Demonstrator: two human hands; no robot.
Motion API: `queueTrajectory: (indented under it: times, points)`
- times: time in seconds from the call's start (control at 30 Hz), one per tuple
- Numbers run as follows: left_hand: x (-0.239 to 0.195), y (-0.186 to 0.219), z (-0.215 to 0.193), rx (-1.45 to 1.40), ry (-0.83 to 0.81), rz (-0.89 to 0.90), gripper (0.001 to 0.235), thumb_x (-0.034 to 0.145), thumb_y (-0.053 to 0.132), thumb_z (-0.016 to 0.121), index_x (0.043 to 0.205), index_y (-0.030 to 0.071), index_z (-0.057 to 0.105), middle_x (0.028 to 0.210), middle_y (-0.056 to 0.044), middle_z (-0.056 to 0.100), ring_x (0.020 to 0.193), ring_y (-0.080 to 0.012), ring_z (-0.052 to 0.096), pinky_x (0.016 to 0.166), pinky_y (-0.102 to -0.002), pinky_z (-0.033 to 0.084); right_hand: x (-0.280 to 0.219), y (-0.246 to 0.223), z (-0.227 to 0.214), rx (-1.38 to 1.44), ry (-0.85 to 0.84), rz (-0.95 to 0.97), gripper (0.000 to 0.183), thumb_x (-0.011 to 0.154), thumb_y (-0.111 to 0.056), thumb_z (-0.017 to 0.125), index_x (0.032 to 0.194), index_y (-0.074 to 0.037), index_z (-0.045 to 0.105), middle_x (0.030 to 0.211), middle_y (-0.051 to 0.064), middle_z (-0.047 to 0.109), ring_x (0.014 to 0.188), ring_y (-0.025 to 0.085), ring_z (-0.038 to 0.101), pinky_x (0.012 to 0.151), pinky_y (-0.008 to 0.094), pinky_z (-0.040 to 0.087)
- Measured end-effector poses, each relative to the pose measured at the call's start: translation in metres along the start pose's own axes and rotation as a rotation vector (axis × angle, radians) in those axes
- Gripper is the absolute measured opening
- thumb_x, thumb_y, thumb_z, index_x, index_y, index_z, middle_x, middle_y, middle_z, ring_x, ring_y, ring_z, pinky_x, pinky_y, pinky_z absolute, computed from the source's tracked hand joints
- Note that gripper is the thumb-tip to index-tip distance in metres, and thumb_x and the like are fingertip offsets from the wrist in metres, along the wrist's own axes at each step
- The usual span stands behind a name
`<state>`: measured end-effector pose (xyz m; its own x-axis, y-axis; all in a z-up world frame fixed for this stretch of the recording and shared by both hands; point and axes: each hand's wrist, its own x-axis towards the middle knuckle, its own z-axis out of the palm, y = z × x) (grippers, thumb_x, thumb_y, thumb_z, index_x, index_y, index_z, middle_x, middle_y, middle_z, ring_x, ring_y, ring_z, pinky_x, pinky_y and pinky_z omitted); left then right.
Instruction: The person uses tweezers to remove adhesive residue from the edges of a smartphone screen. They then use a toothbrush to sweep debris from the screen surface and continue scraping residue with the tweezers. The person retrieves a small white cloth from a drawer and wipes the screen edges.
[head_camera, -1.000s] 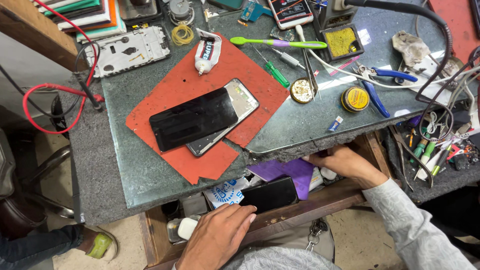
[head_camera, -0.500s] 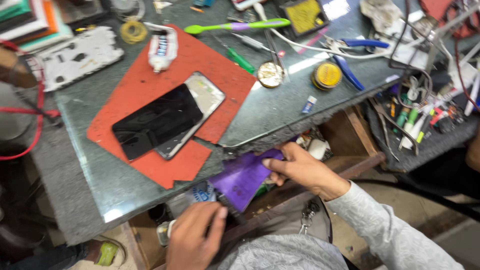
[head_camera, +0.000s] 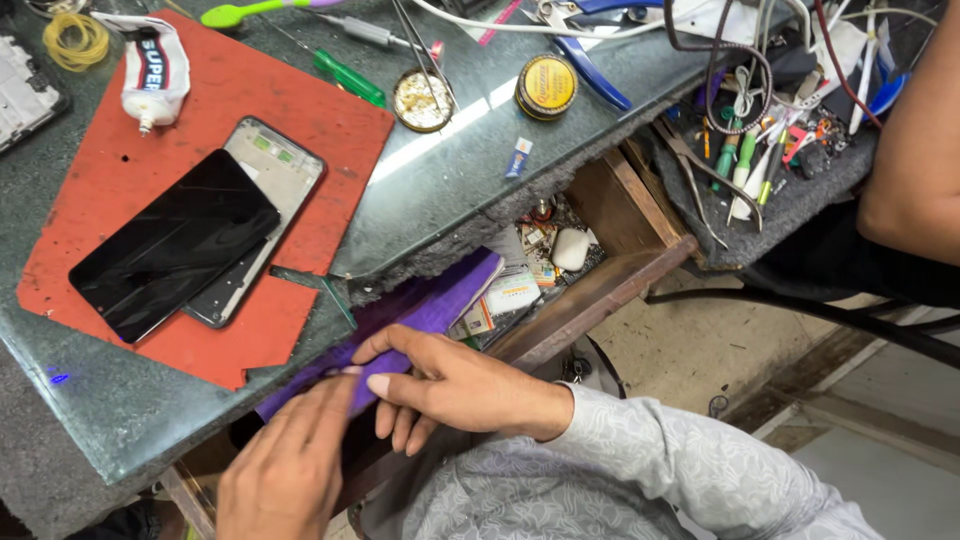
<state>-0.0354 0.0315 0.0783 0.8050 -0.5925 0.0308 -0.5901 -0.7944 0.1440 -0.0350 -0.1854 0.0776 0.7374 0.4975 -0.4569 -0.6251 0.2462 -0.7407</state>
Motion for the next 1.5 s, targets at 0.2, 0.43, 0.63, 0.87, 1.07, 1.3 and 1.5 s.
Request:
queueTrajectory:
  times: [0.2, 0.43, 0.63, 0.87, 1.07, 1.3, 1.5]
  points:
    - [-0.027, -0.007, 0.0, -0.078, 0.093, -0.194, 0.047, 0.083, 0.002, 0.069, 0.129, 0.013, 0.069, 0.111, -0.009, 0.077, 0.093, -0.0252, 0.076, 0.077, -0.038, 0.06, -0.049, -0.014, 0.0, -0.917, 0.221, -0.579, 0.07, 0.097, -0.018, 0.069, 0.158, -0.007, 0.035, 0.107, 0.019, 0.073, 0.097, 0.034, 0.071, 0.084, 0.043, 0.057]
    - [-0.063, -0.022, -0.005, -0.108, 0.194, -0.266, 0.042, 0.089, -0.005, 0.064, 0.125, 0.015, 0.072, 0.111, -0.011, 0.075, 0.1, -0.0226, 0.075, 0.084, -0.032, 0.059, -0.08, -0.035, -0.088, -1.073, 0.289, -0.238, 0.027, 0.094, -0.025, 0.065, 0.117, -0.016, 0.075, 0.11, 0.008, 0.08, 0.099, 0.026, 0.079, 0.087, 0.038, 0.06]
    - [-0.071, -0.018, 0.0, -0.125, 0.191, -0.43, 0.042, 0.086, -0.008, 0.067, 0.122, 0.012, 0.076, 0.095, -0.017, 0.073, 0.08, -0.0276, 0.073, 0.073, -0.037, 0.056, -0.015, -0.016, -0.142, -1.608, 0.26, 0.066, 0.033, 0.105, -0.03, 0.057, 0.116, -0.002, 0.071, 0.109, 0.022, 0.073, 0.108, 0.039, 0.07, 0.096, 0.048, 0.054]
    - [-0.078, -0.007, 0.013, -0.086, 0.347, -0.404, 0.03, 0.098, -0.007, 0.065, 0.122, 0.009, 0.072, 0.097, -0.016, 0.072, 0.082, -0.0267, 0.072, 0.074, -0.034, 0.055, 0.036, -0.002, -0.129, -1.752, -0.068, -0.105, 0.081, 0.096, -0.067, 0.058, 0.154, -0.015, 0.037, 0.124, 0.024, 0.066, 0.114, 0.04, 0.065, 0.096, 0.05, 0.052]
    - [-0.076, -0.004, 0.011, -0.064, 0.344, -0.457, 0.035, 0.095, -0.009, 0.067, 0.123, 0.009, 0.075, 0.091, -0.015, 0.069, 0.075, -0.0294, 0.067, 0.071, -0.038, 0.053, 0.025, -0.02, -0.115, -1.942, -0.048, 0.196, 0.099, 0.083, -0.073, 0.063, 0.161, -0.02, 0.029, 0.131, 0.018, 0.064, 0.117, 0.036, 0.065, 0.096, 0.049, 0.055]
    - [-0.069, -0.001, 0.003, -0.082, 0.402, -0.41, 0.035, 0.093, -0.011, 0.066, 0.121, 0.008, 0.072, 0.097, -0.013, 0.071, 0.079, -0.028, 0.068, 0.07, -0.037, 0.053, 0.0, -0.029, -0.133, -2.22, -0.066, 0.426, 0.062, 0.087, -0.068, 0.066, 0.127, -0.021, 0.069, 0.123, 0.007, 0.067, 0.113, 0.029, 0.066, 0.104, 0.055, 0.047]
    - [-0.067, -0.002, 0.0, -0.137, 0.416, -0.419, 0.036, 0.09, -0.014, 0.064, 0.12, 0.006, 0.071, 0.099, -0.014, 0.072, 0.079, -0.0281, 0.069, 0.07, -0.036, 0.054, 0.01, -0.008, -0.1, -2.286, -0.111, -0.052, 0.035, 0.106, -0.025, 0.055, 0.141, -0.022, 0.057, 0.084, 0.002, 0.065, 0.07, 0.014, 0.067, 0.096, 0.057, 0.049]
